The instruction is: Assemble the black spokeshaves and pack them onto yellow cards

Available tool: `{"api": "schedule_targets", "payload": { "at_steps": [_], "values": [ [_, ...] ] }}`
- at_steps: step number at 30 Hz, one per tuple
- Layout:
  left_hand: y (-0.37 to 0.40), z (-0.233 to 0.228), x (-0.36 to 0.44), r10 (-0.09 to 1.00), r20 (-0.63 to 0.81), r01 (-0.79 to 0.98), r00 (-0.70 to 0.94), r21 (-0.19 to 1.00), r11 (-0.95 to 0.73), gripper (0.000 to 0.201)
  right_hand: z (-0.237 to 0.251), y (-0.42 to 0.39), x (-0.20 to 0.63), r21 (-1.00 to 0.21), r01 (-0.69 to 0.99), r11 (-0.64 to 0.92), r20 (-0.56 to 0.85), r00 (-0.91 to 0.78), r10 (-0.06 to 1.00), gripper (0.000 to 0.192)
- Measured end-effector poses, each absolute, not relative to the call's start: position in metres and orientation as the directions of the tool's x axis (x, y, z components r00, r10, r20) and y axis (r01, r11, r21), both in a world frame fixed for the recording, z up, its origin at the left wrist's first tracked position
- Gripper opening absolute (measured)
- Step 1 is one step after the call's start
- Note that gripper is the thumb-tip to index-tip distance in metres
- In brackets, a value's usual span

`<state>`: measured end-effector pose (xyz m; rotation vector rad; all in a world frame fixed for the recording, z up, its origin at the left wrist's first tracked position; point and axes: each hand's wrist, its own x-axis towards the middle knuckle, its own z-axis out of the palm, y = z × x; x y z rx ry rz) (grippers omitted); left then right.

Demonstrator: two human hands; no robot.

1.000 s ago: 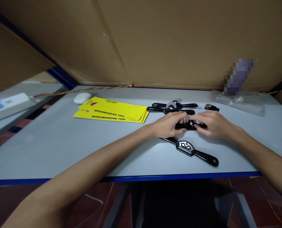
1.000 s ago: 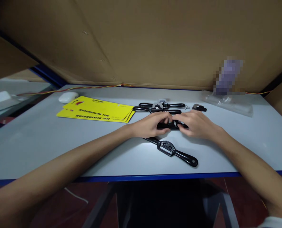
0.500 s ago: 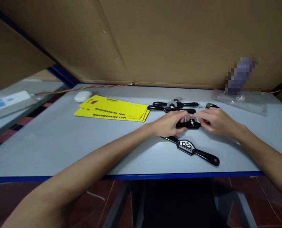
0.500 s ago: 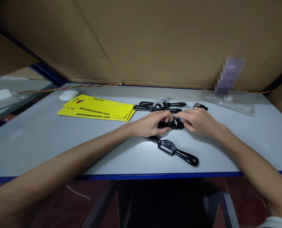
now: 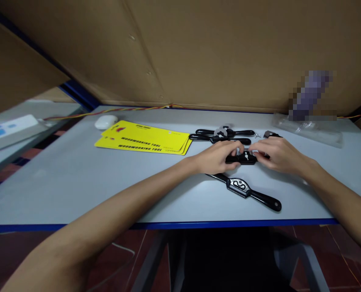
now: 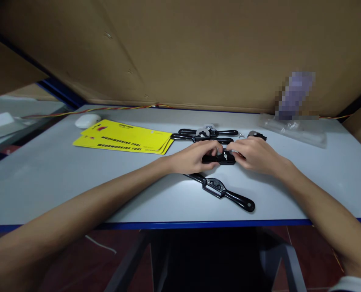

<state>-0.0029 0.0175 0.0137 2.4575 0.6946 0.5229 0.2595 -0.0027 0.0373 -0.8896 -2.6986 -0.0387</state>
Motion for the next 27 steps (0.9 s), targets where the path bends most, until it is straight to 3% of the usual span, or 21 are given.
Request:
{"api": "schedule_targets", "payload": {
  "at_steps": [9,15,22,27],
  "values": [
    [0.0173,0.0130,-0.0026,0.570,0.213,0.374,0.794,0.568,-0.733,0.025,0.0398,-0.0003,0.2625,-0.098,0.624,0.775,0.185,-0.754,0.630,0.021],
    [0.0165,0.0152,-0.0026,0.578,0.191,0.388,0.793,0.573,-0.722,0.025,0.0401,-0.0030,0.2594,-0.080,0.597,0.798,0.246,-0.764,0.596,0.023],
    [0.0160,0.0141,-0.0044,0.593,0.180,0.403,0.785,0.579,-0.709,0.040,0.0351,-0.0065,0.2545,-0.053,0.508,0.860,0.332,-0.803,0.495,0.030],
    [0.0165,0.0137,-0.0039,0.579,0.182,0.395,0.795,0.569,-0.721,0.047,0.0322,-0.0049,0.2549,-0.044,0.515,0.856,0.339,-0.798,0.498,0.026]
  ]
}}
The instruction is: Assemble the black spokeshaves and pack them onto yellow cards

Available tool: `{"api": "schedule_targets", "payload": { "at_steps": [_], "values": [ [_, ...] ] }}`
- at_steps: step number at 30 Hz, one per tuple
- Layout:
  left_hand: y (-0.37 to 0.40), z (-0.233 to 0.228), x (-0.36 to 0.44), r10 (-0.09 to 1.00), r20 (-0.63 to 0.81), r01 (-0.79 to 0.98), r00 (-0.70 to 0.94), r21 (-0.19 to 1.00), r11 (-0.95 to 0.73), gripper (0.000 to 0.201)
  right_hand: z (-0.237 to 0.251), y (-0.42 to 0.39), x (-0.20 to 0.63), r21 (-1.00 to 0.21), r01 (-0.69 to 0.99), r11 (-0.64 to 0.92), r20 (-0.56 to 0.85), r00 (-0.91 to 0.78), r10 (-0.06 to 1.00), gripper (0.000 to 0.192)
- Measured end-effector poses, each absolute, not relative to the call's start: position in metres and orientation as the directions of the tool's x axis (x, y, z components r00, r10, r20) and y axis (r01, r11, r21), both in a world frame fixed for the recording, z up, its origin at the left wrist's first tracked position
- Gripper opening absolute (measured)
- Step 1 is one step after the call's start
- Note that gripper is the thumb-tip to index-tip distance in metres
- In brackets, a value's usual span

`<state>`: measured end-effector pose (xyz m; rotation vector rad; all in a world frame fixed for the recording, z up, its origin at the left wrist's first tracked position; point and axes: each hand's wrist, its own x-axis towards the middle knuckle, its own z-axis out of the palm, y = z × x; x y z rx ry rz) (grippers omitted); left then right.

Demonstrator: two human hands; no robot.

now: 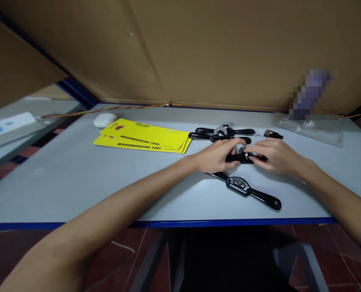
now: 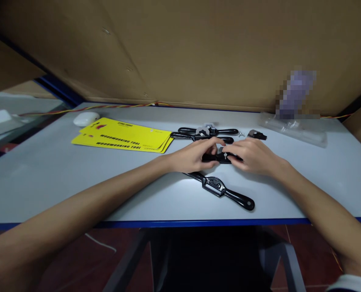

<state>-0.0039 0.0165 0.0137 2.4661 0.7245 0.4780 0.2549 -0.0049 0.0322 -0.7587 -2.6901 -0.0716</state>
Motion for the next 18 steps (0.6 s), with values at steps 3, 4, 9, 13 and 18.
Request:
{"api": "schedule_targets", "payload": {
  "at_steps": [3,4,9,13,18],
  "values": [
    [0.0170,0.0138,-0.0036,0.569,0.193,0.387,0.799,0.560,-0.733,0.047,0.0328,-0.0041,0.2554,-0.052,0.520,0.852,0.343,-0.792,0.504,0.024],
    [0.0172,0.0137,-0.0036,0.569,0.195,0.388,0.799,0.557,-0.735,0.046,0.0334,-0.0041,0.2555,-0.056,0.524,0.850,0.340,-0.790,0.509,0.024],
    [0.0179,0.0126,-0.0041,0.572,0.194,0.395,0.797,0.548,-0.737,0.047,0.0373,-0.0056,0.2553,-0.062,0.534,0.843,0.347,-0.781,0.519,0.023],
    [0.0182,0.0127,-0.0044,0.574,0.191,0.401,0.797,0.544,-0.738,0.048,0.0387,-0.0062,0.2547,-0.044,0.523,0.851,0.356,-0.788,0.502,0.024],
    [0.0179,0.0129,-0.0037,0.576,0.191,0.401,0.795,0.547,-0.734,0.052,0.0364,-0.0064,0.2535,-0.048,0.500,0.865,0.347,-0.803,0.484,0.024]
  ]
}}
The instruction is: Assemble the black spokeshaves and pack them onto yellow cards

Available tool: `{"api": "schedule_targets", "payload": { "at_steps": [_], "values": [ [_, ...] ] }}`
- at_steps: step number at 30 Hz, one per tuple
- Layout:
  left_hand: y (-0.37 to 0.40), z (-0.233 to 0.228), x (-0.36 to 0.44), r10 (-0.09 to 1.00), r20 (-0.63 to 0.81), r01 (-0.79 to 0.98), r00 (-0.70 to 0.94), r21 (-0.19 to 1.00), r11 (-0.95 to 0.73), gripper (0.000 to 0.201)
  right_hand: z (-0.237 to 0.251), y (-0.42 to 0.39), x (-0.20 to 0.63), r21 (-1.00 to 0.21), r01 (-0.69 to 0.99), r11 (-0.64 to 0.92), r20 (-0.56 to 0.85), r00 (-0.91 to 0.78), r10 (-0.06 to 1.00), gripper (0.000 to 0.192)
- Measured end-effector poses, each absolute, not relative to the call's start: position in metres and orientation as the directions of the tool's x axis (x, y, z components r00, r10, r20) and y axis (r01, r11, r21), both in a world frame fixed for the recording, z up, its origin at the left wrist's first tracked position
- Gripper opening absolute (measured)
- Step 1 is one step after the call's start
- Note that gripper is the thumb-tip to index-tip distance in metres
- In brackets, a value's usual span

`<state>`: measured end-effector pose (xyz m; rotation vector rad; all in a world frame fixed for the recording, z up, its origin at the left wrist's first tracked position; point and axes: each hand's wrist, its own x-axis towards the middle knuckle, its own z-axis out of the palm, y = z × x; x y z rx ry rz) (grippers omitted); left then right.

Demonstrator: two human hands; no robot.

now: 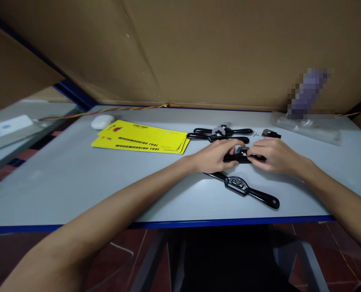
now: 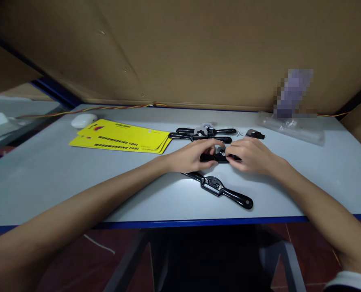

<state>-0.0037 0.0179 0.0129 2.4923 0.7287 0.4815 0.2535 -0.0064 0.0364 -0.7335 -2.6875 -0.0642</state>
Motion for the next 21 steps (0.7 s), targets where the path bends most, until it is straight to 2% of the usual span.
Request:
{"api": "schedule_targets", "payload": {
  "at_steps": [10,16,21],
  "values": [
    [0.0191,0.0108,-0.0035,0.567,0.202,0.393,0.799,0.538,-0.746,0.062,0.0290,-0.0106,0.2469,-0.071,0.465,0.883,0.323,-0.826,0.461,0.025],
    [0.0188,0.0117,-0.0031,0.565,0.209,0.393,0.798,0.530,-0.752,0.062,0.0281,-0.0091,0.2478,-0.093,0.478,0.873,0.377,-0.795,0.476,0.021],
    [0.0187,0.0117,-0.0030,0.561,0.210,0.388,0.801,0.531,-0.753,0.061,0.0278,-0.0062,0.2497,-0.051,0.575,0.817,0.413,-0.733,0.541,0.020]
  ]
}}
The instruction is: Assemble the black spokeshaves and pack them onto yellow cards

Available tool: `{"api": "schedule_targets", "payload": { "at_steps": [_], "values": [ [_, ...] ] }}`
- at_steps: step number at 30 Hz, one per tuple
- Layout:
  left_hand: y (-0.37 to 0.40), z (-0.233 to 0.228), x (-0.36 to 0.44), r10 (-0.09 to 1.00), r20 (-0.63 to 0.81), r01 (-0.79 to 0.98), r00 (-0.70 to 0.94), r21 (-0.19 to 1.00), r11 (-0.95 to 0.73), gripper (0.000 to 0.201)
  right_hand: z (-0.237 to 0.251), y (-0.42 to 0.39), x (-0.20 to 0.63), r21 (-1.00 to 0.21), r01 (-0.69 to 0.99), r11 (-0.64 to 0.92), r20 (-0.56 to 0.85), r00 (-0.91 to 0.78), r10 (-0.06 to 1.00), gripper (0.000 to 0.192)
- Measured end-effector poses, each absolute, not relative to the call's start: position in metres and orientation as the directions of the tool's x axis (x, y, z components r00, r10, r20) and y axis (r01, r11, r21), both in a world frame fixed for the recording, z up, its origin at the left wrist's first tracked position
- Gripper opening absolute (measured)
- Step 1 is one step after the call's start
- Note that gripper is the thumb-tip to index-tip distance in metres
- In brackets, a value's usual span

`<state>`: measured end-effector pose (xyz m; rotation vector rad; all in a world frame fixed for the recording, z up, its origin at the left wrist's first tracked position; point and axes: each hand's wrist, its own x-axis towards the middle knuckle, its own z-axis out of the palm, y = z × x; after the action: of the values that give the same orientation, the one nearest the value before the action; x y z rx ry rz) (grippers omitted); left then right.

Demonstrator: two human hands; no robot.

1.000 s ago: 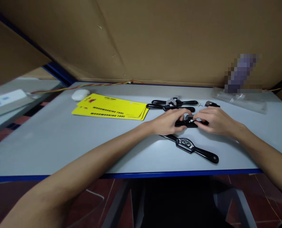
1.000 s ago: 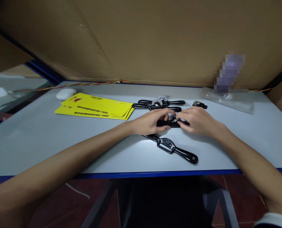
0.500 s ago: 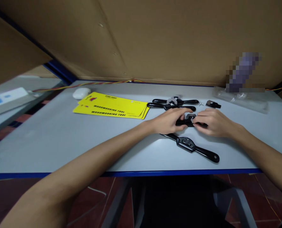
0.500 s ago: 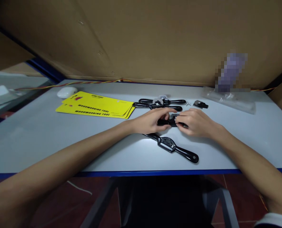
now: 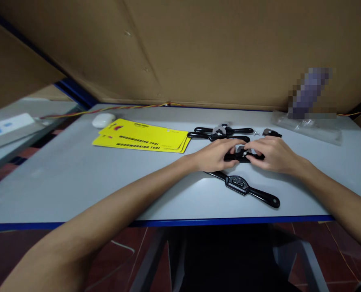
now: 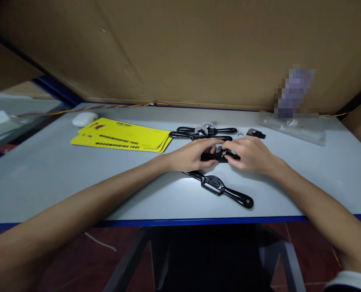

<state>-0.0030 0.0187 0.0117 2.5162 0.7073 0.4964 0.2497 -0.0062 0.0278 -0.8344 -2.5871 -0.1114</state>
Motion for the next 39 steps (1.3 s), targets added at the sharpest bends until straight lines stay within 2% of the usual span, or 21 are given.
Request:
{"api": "schedule_targets", "payload": {
  "at_steps": [11,18,23,27,34,39],
  "values": [
    [0.019,0.013,-0.002,0.561,0.205,0.384,0.802,0.542,-0.748,0.061,0.022,-0.006,0.246,-0.042,0.616,0.787,0.452,-0.690,0.564,0.021],
    [0.020,0.011,-0.003,0.559,0.216,0.382,0.800,0.536,-0.753,0.061,0.013,-0.008,0.237,0.003,0.634,0.773,0.446,-0.693,0.567,0.034],
    [0.019,0.011,-0.003,0.561,0.204,0.391,0.802,0.531,-0.752,0.059,0.018,-0.008,0.239,-0.006,0.629,0.778,0.443,-0.696,0.566,0.034],
    [0.018,0.012,-0.002,0.559,0.204,0.386,0.804,0.535,-0.751,0.056,0.028,-0.006,0.249,-0.003,0.592,0.806,0.445,-0.721,0.531,0.025],
    [0.019,0.012,-0.002,0.554,0.209,0.379,0.806,0.537,-0.754,0.057,0.030,-0.005,0.255,0.039,0.520,0.853,0.350,-0.807,0.476,0.041],
    [0.019,0.012,-0.003,0.553,0.210,0.377,0.806,0.540,-0.753,0.057,0.032,-0.006,0.253,0.054,0.507,0.860,0.311,-0.827,0.468,0.044]
  ]
}}
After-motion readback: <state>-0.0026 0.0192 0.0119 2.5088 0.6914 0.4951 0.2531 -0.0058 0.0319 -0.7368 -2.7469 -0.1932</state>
